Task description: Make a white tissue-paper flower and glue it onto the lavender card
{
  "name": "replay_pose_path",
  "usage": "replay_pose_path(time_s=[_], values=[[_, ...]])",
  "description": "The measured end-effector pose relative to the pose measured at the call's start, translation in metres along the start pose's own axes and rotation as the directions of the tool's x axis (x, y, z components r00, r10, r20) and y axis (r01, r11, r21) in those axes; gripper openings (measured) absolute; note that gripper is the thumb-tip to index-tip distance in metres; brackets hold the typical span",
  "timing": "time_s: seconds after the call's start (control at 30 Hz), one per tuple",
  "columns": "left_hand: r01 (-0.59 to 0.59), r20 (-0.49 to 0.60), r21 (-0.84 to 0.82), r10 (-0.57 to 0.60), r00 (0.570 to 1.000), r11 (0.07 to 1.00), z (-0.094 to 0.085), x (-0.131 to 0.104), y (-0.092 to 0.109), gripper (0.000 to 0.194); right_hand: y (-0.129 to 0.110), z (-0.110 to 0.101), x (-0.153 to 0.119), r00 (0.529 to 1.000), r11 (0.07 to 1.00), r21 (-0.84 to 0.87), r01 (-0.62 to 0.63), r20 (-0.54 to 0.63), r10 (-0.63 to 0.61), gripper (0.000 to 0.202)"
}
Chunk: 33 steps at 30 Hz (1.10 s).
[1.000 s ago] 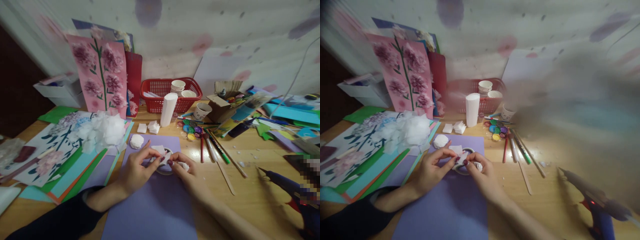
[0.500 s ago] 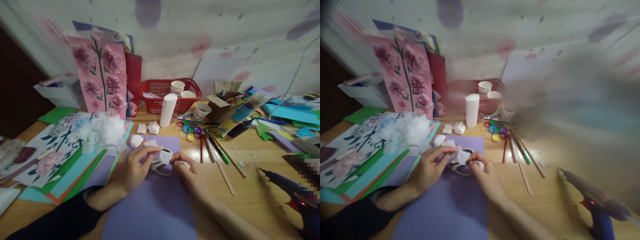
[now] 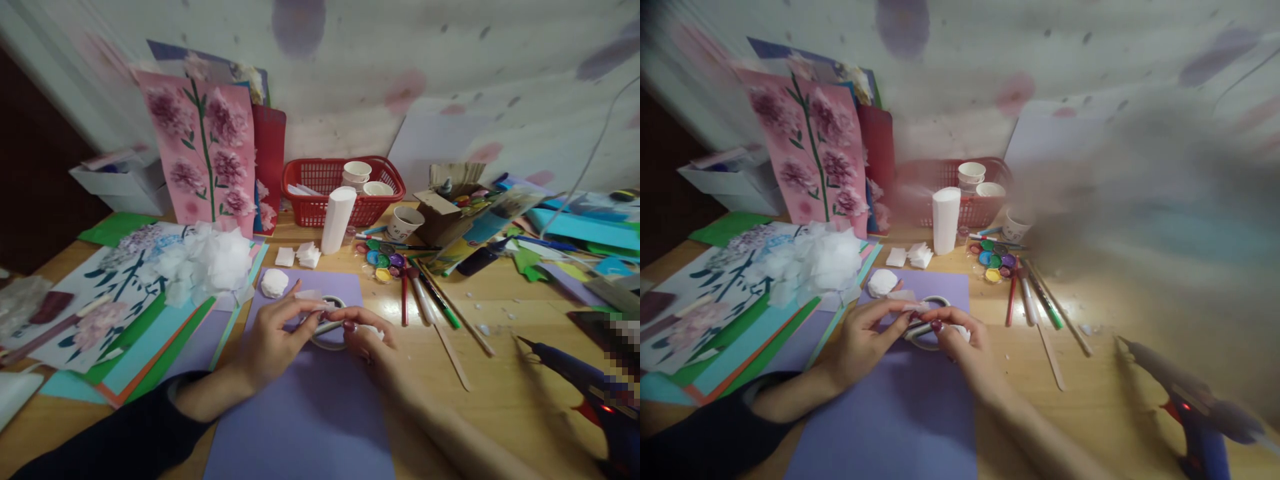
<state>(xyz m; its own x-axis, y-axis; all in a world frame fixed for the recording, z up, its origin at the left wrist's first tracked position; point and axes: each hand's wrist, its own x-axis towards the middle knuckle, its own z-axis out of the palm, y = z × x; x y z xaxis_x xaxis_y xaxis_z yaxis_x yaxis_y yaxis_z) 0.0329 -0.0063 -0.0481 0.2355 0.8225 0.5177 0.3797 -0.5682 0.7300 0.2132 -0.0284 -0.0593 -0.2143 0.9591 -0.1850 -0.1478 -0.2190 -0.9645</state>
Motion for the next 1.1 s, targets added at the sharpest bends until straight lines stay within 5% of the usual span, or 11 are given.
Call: replay_pose_path(time_s=[0.13, 0.33, 0.87, 1.1], values=[[0.109, -0.119, -0.065, -0.116, 0.986, 0.992, 0.001, 0.000, -0.001, 0.004, -0.003, 0.001, -0.001, 1.000, 0.999, -0.054, 0.009, 0.004, -0.008, 0.031], [0.187, -0.076, -0.127, -0.197, 0.977, 0.974, 0.004, -0.003, -0.007, 0.010, -0.009, 0.004, -0.003, 1.000, 0.997, -0.081, -0.021, -0.007, 0.021, 0.032], [-0.088, 0.015, 0.065, 0.087, 0.996, 0.994, 0.001, -0.002, -0.004, 0.009, -0.009, 0.008, -0.001, 0.988, 0.983, -0.136, -0.120, 0.081, 0.132, 0.037], [0.192, 0.124, -0.169, -0.173, 0.977, 0.967, 0.004, -0.004, -0.005, 0.029, -0.011, 0.007, 0.003, 1.000, 0.993, -0.116, -0.031, 0.003, 0.031, 0.033]])
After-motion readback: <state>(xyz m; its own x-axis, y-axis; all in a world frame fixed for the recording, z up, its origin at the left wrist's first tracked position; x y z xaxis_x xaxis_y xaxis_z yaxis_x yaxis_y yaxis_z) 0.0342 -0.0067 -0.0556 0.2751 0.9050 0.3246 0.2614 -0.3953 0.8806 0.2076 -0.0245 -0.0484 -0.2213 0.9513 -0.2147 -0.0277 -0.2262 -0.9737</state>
